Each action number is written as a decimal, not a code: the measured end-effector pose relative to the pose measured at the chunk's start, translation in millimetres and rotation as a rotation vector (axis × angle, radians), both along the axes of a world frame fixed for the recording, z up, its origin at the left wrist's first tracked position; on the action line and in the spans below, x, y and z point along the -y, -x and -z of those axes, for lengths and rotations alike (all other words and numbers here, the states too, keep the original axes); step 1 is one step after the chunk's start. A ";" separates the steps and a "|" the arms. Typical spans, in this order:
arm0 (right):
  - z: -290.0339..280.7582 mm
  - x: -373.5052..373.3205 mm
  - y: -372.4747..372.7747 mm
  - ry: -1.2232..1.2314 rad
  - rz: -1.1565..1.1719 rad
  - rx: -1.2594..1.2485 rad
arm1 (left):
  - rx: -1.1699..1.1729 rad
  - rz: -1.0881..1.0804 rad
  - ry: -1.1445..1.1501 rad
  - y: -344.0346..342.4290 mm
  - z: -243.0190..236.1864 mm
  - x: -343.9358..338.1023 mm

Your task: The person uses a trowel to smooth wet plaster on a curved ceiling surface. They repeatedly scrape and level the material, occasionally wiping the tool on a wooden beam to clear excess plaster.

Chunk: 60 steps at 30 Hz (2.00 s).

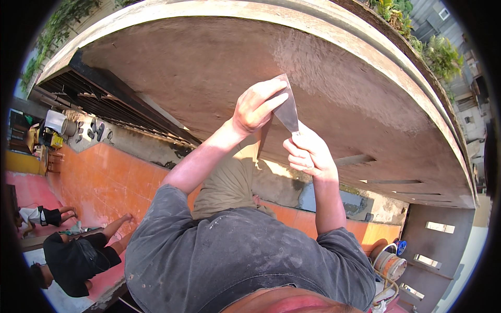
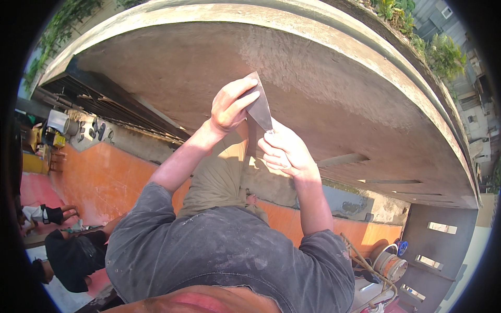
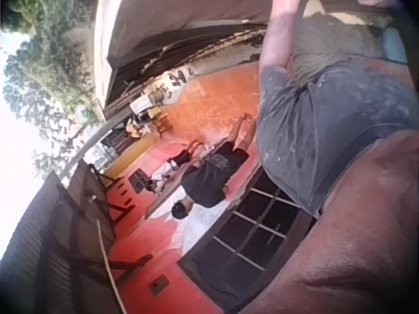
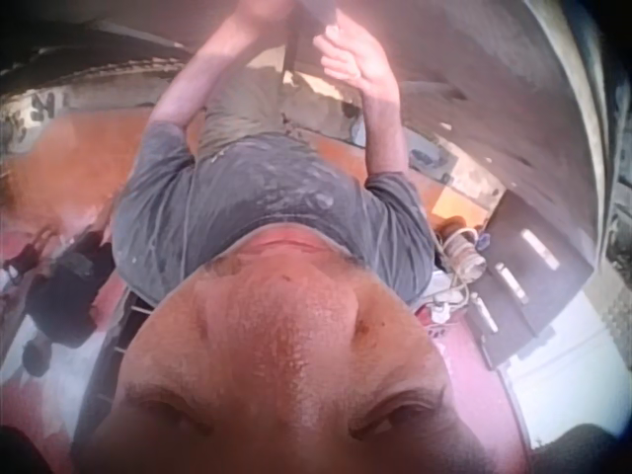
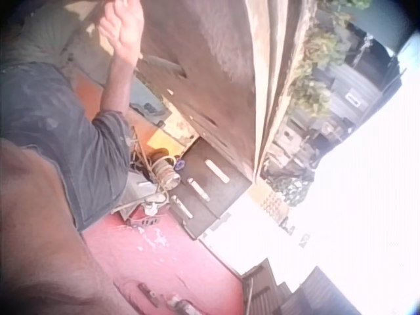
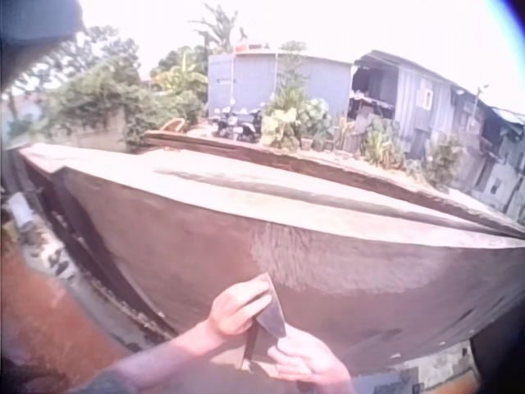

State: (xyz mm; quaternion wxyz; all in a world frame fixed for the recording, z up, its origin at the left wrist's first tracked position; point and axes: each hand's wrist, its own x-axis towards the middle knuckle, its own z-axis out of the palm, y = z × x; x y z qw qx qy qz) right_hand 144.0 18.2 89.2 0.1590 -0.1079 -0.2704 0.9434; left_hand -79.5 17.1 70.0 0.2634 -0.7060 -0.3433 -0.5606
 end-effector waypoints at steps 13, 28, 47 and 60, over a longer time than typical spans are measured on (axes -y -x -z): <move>9.5 -8.8 15.6 -0.237 0.003 0.124 | -0.137 -0.128 0.082 20.4 -18.6 12.5; 5.8 11.7 44.6 -0.253 0.134 0.096 | -0.314 -0.085 0.115 43.9 -42.4 11.6; 16.5 12.9 50.3 -0.190 0.105 0.026 | -0.386 -0.058 0.142 47.9 -48.7 12.0; -2.5 3.5 61.0 -0.226 0.081 -0.056 | -0.416 -0.085 0.049 56.5 -76.9 7.1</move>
